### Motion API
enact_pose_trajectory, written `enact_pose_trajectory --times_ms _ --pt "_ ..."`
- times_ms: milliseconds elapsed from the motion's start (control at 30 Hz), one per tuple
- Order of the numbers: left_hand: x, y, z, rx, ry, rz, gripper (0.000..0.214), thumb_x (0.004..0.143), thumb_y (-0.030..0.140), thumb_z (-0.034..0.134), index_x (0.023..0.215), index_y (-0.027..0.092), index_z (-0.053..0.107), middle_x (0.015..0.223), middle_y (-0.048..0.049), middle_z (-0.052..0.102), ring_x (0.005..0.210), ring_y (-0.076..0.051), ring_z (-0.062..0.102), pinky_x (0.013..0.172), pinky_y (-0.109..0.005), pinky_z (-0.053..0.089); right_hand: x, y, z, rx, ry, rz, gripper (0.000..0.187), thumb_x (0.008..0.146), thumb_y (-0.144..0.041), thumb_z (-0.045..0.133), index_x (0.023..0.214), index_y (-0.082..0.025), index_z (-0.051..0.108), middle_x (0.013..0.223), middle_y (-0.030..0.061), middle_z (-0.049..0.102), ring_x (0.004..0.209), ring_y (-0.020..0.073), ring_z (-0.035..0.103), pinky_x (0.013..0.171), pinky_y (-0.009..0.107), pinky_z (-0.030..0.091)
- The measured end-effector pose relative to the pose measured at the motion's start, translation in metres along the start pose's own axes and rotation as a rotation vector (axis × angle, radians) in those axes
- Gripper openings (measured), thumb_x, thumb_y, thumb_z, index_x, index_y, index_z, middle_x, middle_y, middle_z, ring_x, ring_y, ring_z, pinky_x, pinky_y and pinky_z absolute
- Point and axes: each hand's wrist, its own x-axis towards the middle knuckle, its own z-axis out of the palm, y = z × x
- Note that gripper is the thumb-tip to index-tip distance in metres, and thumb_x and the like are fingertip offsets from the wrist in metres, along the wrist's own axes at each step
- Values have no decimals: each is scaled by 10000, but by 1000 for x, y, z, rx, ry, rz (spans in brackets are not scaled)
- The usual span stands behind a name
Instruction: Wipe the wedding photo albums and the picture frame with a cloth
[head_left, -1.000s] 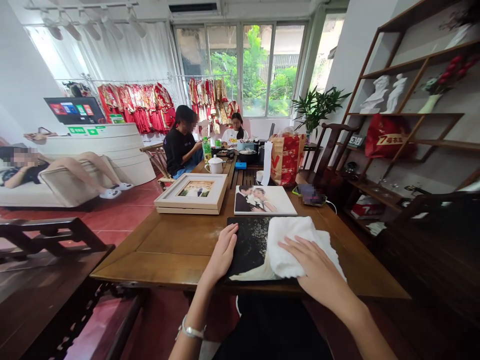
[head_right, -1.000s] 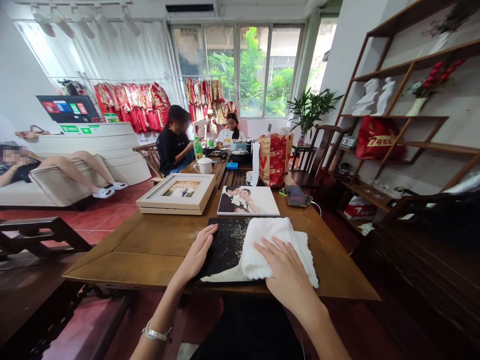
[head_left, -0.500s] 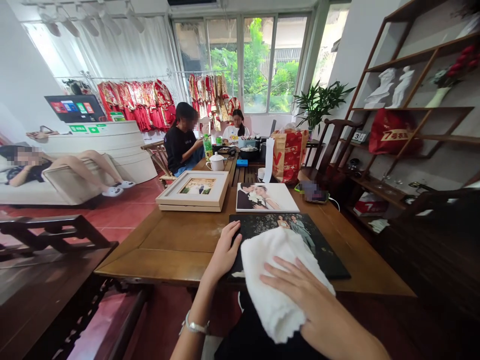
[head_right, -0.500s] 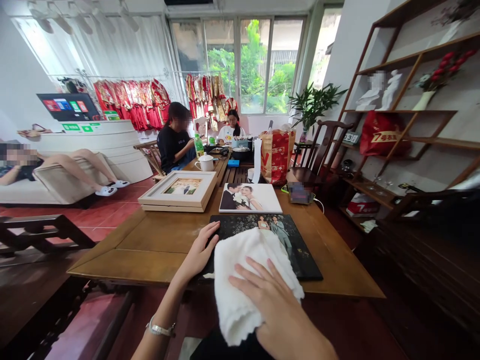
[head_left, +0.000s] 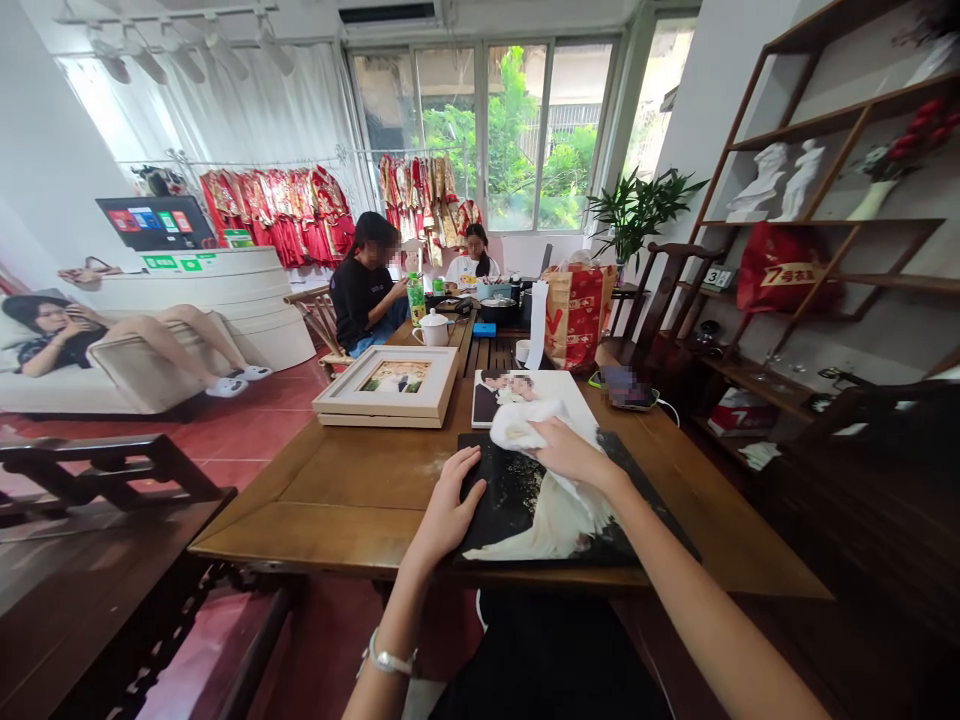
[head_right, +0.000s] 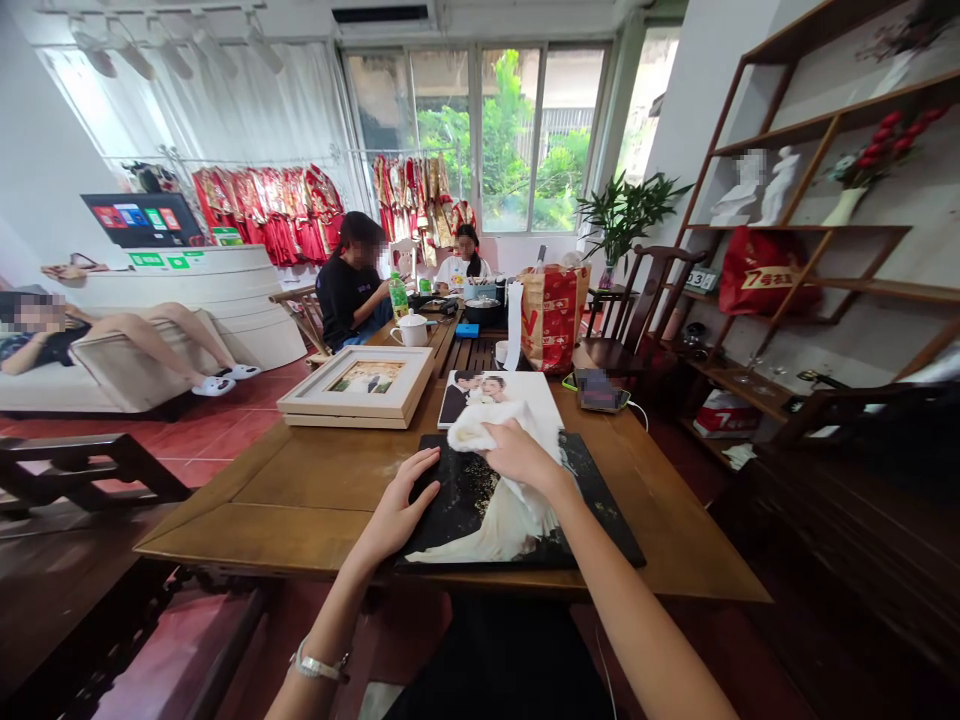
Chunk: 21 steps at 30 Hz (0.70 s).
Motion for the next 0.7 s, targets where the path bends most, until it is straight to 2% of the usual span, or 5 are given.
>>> enact_pose_trajectory --times_ms 167,367,467,567,700 --pt "1 -4 2 1 1 -18 379 873 267 492 1251 228 501 1364 -92 465 1300 -215 398 1110 -440 282 28 -29 20 8 -4 -74 365 771 -124 495 1114 -157 613 1065 89 642 1050 229 525 897 294 384" --pt "1 -5 2 1 9 -6 373 873 269 496 1245 241 505 1352 -80 478 1292 -211 411 1101 -427 299 -1 -35 21 -57 46 1 448 742 -111 468 1177 -142 573 1027 118 606 1025 245 534 873 305 391" --pt "1 -4 1 -10 -1 -15 377 877 266 487 1253 238 499 1368 -83 467 1306 -207 394 1111 -427 285 -34 -13 13 -102 86 78 516 710 -88 454 1216 -142 544 1056 130 573 1007 250 538 866 320 403" --pt "0 -3 0 -24 -5 -14 377 881 267 481 1257 240 497 1374 -82 464 1313 -203 383 1121 -431 269 -64 25 0 -138 132 153 553 699 -79 434 1240 -146 529 1114 134 547 1048 246 527 919 341 391" --pt "0 -3 0 -25 -6 -12 374 882 270 479 1254 239 499 1375 -85 462 1309 -205 385 1121 -441 268 -84 73 -17 -161 175 169 608 675 -76 426 1269 -171 520 1217 121 532 1165 246 472 1019 388 335"
